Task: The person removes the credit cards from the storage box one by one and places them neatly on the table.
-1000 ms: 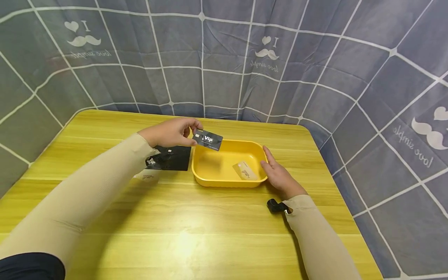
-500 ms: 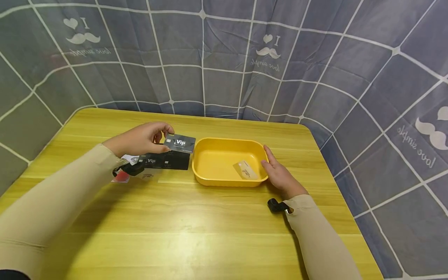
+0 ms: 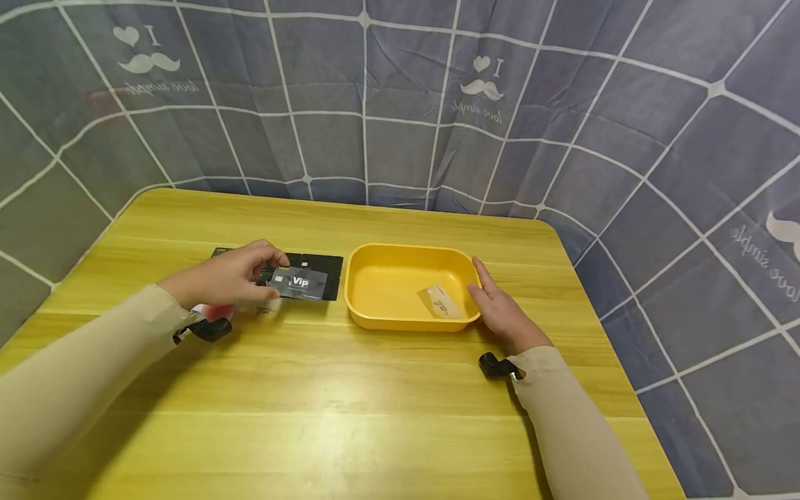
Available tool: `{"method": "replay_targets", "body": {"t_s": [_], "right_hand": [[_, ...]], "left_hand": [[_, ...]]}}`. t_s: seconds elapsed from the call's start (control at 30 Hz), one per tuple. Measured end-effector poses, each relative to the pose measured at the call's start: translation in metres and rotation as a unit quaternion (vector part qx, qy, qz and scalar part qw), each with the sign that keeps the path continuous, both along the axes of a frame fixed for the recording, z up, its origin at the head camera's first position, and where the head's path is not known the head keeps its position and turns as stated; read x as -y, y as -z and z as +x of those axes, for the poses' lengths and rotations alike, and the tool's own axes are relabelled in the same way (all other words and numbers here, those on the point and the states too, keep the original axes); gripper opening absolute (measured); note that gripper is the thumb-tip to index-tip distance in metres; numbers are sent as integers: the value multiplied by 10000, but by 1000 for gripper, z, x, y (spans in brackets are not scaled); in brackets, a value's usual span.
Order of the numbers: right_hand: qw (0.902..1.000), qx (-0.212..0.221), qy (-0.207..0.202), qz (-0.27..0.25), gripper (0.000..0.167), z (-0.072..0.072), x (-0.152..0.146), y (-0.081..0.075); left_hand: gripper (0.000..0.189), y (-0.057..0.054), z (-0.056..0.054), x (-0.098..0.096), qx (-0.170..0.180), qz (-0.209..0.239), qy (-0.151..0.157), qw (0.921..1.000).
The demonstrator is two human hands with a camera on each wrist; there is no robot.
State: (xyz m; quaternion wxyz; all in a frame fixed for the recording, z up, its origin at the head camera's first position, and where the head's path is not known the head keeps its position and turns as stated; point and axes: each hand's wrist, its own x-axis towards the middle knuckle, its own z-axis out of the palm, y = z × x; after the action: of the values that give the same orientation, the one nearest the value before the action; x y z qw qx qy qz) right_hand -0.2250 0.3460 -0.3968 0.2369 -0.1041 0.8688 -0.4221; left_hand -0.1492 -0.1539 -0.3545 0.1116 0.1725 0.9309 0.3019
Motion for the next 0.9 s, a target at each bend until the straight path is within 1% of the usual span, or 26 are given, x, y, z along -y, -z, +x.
{"method": "replay_targets", "body": {"t_s": [0.13, 0.2, 0.3, 0.37, 0.57, 0.67, 0.9], "right_hand": [[10000, 22, -26, -42, 67, 0, -1, -1], [9999, -79, -85, 100, 67, 0, -2, -1], [9993, -206, -149, 266, 67, 0, -2, -1], [9992, -234, -162, 287, 67, 0, -3, -1], [9991, -242, -159, 308, 67, -1, -2, -1], [9983, -346, -208, 418, 67, -1, -3, 0], [9975, -452, -245, 478, 67, 0, -3, 1]], "left_hand": [[52, 10, 6, -2, 178, -235, 69, 9995], [52, 16, 8, -3, 192, -336, 129, 9992], [51, 20, 9, -5, 163, -421, 196, 9988], [50, 22, 11, -7, 157, -467, 212, 9986], [54, 25, 13, -12, 278, -575, 264, 9976], [56, 27, 14, -15, 293, -639, 290, 9971], [54, 30, 14, -22, 100, -876, 295, 9957]]}}
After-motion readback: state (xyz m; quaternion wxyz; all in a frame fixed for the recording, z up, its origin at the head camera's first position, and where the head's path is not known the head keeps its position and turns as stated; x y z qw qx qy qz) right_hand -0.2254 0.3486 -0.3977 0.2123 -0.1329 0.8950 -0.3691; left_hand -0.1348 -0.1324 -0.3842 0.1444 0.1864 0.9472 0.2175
